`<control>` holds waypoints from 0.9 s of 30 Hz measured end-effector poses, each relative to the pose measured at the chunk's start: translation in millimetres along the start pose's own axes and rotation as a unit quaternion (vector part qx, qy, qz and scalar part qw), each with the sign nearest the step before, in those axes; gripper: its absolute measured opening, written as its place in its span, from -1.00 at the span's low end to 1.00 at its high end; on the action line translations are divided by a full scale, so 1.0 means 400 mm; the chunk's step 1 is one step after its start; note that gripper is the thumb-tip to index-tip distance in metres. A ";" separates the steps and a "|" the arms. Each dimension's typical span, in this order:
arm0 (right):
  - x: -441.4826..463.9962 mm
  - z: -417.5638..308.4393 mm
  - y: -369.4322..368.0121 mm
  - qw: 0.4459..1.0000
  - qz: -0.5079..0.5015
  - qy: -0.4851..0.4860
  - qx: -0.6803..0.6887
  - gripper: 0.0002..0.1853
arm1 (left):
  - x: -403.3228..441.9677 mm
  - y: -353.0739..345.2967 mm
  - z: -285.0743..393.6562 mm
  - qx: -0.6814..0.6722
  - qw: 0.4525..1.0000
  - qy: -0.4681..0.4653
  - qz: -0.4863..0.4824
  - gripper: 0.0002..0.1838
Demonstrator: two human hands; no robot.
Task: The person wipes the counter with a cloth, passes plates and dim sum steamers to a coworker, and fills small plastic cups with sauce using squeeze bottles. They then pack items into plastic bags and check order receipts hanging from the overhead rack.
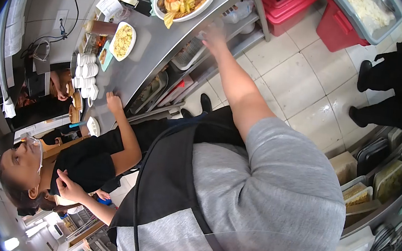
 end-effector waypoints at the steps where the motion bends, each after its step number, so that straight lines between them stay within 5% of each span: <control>1: -0.008 -0.004 0.002 1.000 0.008 -0.001 0.007 -0.51 | -0.002 0.000 0.002 -0.004 1.000 -0.003 -0.001 -0.56; 27: 0.047 0.092 -0.028 0.992 0.014 -0.070 -0.106 -0.65 | -0.013 0.006 0.031 0.011 1.000 -0.025 0.000 -0.61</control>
Point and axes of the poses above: each hand's wrist, its own x-axis towards the middle knuckle, its own y-axis out of the back of the hand, z = x × y, the point moved 3 cm from there along x, towards the middle knuckle, and after that the axes turned 5 degrees about -z, right-handed, at the moved point
